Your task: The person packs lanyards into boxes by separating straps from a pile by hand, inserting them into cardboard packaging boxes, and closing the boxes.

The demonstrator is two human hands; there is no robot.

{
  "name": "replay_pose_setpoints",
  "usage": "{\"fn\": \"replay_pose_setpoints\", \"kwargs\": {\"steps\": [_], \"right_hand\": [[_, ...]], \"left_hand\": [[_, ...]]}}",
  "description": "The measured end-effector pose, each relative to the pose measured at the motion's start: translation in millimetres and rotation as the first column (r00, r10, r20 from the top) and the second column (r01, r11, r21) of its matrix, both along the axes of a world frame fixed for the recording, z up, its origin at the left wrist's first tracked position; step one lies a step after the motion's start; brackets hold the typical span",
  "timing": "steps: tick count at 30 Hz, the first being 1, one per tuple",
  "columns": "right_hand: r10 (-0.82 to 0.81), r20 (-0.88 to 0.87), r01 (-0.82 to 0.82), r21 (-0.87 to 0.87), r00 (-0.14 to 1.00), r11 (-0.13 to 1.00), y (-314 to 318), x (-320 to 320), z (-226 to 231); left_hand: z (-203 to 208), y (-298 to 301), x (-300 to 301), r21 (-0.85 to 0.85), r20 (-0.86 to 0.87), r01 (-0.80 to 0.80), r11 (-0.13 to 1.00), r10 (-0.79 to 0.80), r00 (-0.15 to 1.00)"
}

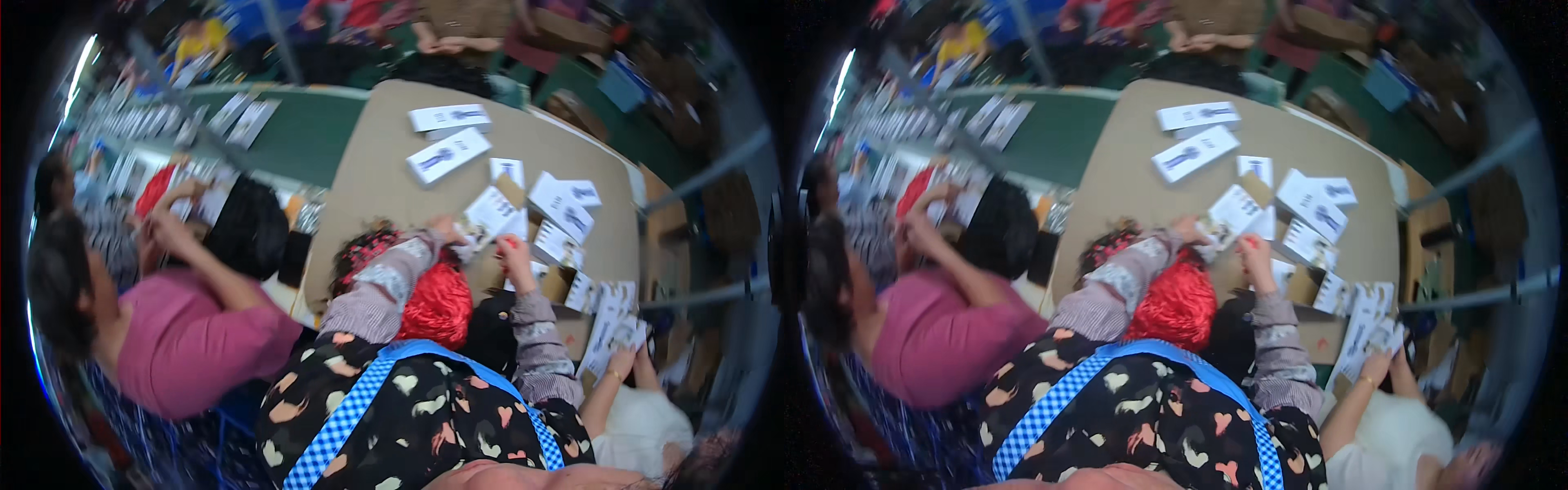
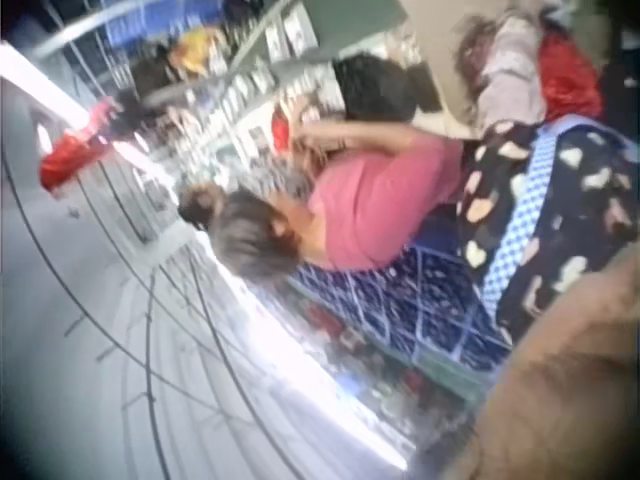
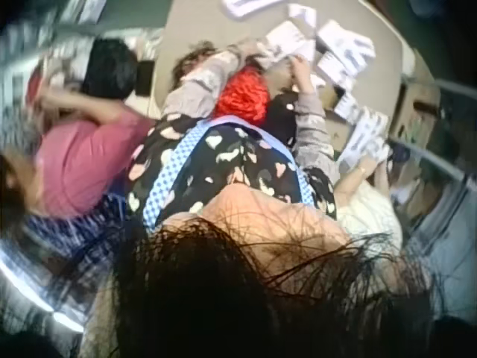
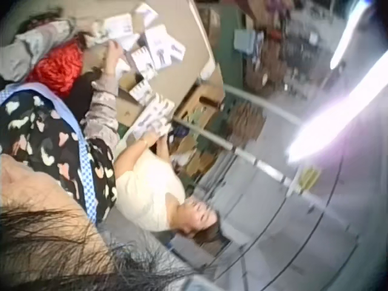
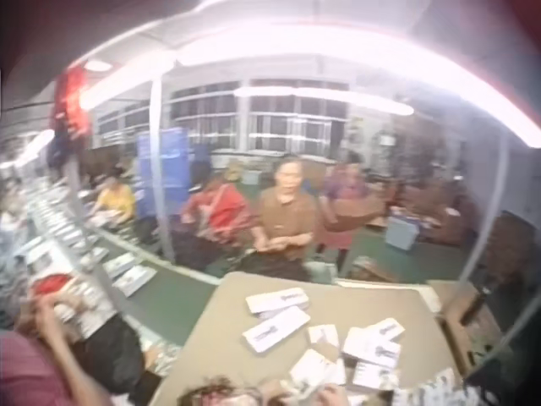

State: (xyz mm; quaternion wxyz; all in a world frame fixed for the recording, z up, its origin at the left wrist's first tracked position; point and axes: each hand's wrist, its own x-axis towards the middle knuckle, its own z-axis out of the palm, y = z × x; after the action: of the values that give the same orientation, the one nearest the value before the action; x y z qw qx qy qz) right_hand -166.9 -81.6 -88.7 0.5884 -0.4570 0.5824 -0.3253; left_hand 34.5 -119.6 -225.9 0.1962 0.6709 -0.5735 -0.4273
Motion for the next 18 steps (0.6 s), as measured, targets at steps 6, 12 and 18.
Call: {"fn": "replay_pose_setpoints", "kwargs": {"steps": [6,12,18], "right_hand": [[-0.007,0.231,0.053,-0.195,0.973,0.979,-13.5,11.2,59.0],[0.033,0.523,0.21,-0.397,0.852,0.893,-28.6,31.6,133.8],[0.057,0.381,0.069,-0.31,0.923,0.948,-13.8,48.1,118.1]], "left_hand": [[13.9,39.5,-5.4,-0.056,-0.365,-0.157,0.986,0.126,0.922],[84.6,118.3,22.8,0.032,-0.699,-0.152,0.988,0.131,0.703],[111.0,159.5,25.5,0.126,-0.87,-0.083,0.989,0.15,0.47]]}}
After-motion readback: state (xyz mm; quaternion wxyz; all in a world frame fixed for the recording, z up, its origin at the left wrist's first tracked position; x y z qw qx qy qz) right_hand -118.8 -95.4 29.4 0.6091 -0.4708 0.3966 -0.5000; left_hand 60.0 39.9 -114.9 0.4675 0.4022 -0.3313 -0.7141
